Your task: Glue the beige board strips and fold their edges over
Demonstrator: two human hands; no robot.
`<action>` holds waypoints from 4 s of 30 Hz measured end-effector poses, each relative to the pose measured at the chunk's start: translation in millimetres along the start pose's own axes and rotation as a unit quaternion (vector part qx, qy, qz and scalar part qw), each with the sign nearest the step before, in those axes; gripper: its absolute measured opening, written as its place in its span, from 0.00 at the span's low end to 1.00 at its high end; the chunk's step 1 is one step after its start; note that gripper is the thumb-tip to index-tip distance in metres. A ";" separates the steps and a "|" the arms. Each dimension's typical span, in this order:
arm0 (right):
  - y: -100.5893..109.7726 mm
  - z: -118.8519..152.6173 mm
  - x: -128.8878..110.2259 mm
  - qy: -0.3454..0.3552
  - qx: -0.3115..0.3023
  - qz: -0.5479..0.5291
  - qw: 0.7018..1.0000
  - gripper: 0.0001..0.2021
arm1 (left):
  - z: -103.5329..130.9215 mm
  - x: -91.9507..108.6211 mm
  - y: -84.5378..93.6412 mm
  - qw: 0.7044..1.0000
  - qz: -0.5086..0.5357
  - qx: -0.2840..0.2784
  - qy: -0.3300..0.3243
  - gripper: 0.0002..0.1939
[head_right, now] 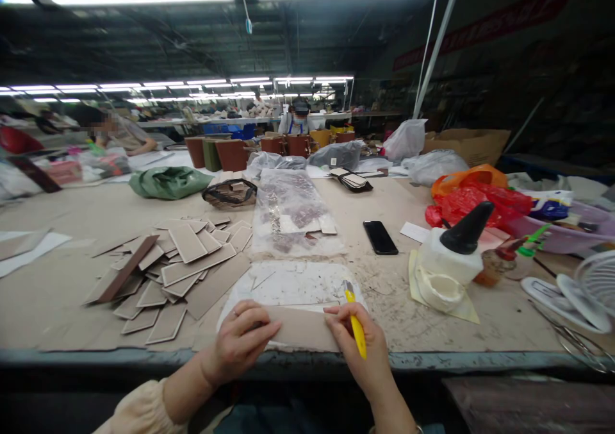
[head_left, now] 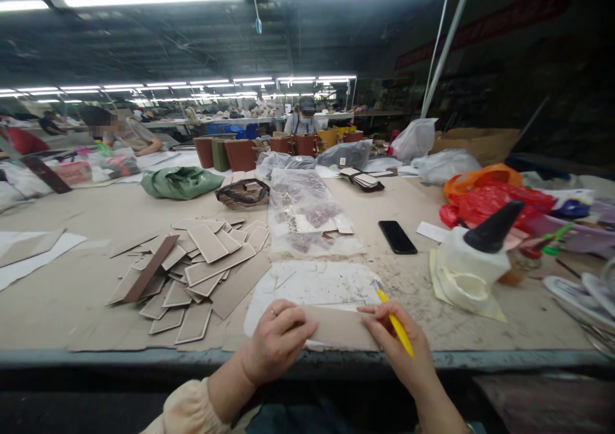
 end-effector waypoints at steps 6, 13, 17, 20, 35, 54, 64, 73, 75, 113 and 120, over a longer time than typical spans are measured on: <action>38.7 -7.4 14.1 0.023 0.077 0.121 0.989 0.11 | 18.8 -24.7 -14.7 0.993 0.044 -0.001 0.106 0.17; 29.5 -19.7 30.1 0.033 0.040 0.161 0.986 0.09 | 43.6 -38.1 -32.9 0.976 0.143 -0.123 0.111 0.11; 17.9 -29.1 43.0 0.026 0.011 0.174 0.984 0.09 | 48.3 -39.6 -38.6 0.975 0.149 -0.137 0.095 0.11; 10.0 -32.9 48.1 0.012 0.001 0.171 0.985 0.10 | 50.1 -41.9 -40.1 0.975 0.151 -0.136 0.086 0.11; -10.1 -45.3 69.2 0.004 -0.007 0.196 0.981 0.11 | 55.2 -45.2 -42.8 0.979 0.144 -0.123 0.071 0.09; -11.1 -45.4 76.5 0.015 -0.033 0.268 0.963 0.10 | 52.8 -45.2 -42.2 0.976 0.145 -0.136 0.090 0.08; -11.5 -45.4 78.3 0.027 -0.035 0.280 0.959 0.10 | 51.8 -44.3 -41.0 0.976 0.143 -0.136 0.096 0.07; -12.2 -43.7 79.8 0.040 -0.037 0.296 0.954 0.10 | 51.5 -44.7 -41.6 0.975 0.139 -0.145 0.093 0.07; -12.1 -43.7 80.3 0.039 -0.039 0.298 0.953 0.09 | 51.3 -44.5 -41.3 0.975 0.140 -0.144 0.092 0.08; -16.2 -43.0 72.6 0.048 -0.034 0.283 0.957 0.09 | 50.3 -44.5 -41.6 0.981 0.102 -0.141 0.090 0.09; -16.4 -42.6 78.3 0.046 -0.030 0.302 0.952 0.08 | 49.1 -42.8 -40.4 0.981 0.100 -0.144 0.086 0.09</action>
Point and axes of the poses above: each hand's wrist, its own z-axis away from the middle knuckle, its own y-axis out of the back of the hand, x = y × z, the point moved 3 cm from there along -z, towards the middle knuckle, and after that the axes turned 11 degrees about -x, right-handed, at the moved point
